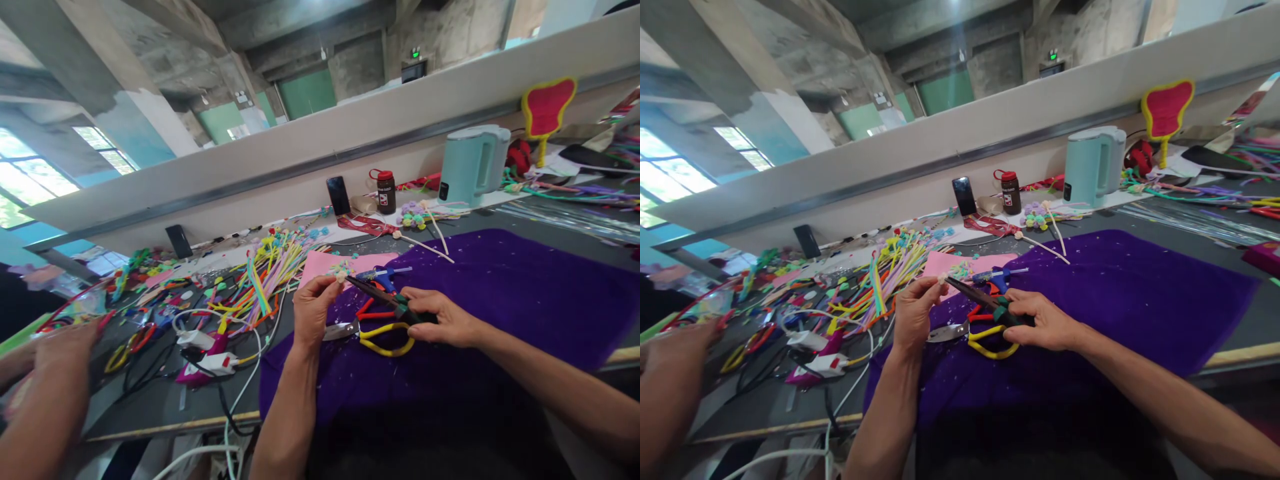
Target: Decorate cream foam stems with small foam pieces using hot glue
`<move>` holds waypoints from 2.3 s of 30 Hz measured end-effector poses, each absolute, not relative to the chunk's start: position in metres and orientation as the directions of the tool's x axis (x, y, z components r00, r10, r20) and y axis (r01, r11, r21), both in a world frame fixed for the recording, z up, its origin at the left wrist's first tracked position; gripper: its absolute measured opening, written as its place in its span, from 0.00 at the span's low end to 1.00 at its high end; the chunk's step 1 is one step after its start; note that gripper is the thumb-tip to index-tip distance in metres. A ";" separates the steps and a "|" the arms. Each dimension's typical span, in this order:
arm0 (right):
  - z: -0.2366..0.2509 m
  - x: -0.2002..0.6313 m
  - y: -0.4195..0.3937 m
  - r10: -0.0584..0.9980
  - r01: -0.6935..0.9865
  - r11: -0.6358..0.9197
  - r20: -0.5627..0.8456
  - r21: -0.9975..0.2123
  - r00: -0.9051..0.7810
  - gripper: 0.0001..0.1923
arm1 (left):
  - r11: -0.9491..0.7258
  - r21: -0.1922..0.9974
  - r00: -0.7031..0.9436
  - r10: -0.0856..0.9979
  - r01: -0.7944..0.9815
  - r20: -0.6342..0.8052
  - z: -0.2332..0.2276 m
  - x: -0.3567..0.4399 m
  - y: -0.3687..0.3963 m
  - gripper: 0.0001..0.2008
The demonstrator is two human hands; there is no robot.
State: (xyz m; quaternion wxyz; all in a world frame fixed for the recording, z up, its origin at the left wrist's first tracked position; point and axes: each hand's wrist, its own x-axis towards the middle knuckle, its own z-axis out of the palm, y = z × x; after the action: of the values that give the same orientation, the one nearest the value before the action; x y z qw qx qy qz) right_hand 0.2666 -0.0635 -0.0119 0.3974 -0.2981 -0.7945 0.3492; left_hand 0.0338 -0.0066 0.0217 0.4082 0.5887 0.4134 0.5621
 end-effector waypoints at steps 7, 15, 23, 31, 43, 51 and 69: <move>-0.012 0.267 -0.063 0.758 0.205 0.564 0.402 -0.800 -0.514 0.16 | -0.333 0.941 0.011 0.943 0.051 0.333 0.022 0.035 -0.007 0.07; -0.013 0.267 -0.062 0.755 0.199 0.569 0.411 -0.798 -0.512 0.18 | -0.356 0.931 0.008 0.934 0.085 0.357 0.022 0.034 -0.007 0.06; -0.011 0.268 -0.062 0.756 0.177 0.553 0.400 -0.814 -0.518 0.17 | -0.429 0.884 -0.019 0.898 0.186 0.440 0.019 0.033 -0.008 0.06; -0.012 0.266 -0.062 0.755 0.160 0.541 0.393 -0.826 -0.525 0.16 | -0.534 0.806 -0.012 0.832 0.254 0.555 0.021 0.035 -0.010 0.04; -0.012 0.267 -0.059 0.747 0.131 0.502 0.351 -0.855 -0.565 0.15 | -0.566 0.775 0.005 0.808 0.280 0.589 0.016 0.033 -0.005 0.06; -0.015 0.273 -0.058 0.790 -0.011 0.231 0.194 -0.973 -0.581 0.14 | -0.568 0.764 0.045 0.810 0.305 0.584 0.013 0.032 -0.002 0.08; -0.011 0.275 -0.053 0.788 -0.024 0.221 0.192 -0.975 -0.585 0.18 | -0.412 0.872 -0.003 0.904 0.266 0.428 0.014 0.034 0.002 0.10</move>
State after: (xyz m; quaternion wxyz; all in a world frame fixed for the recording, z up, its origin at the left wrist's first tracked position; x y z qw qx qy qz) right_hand 0.2750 -0.0526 -0.0114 0.3625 -0.2762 -0.6920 0.5598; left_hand 0.0335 0.0018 0.0139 0.2941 0.6418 0.4557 0.5423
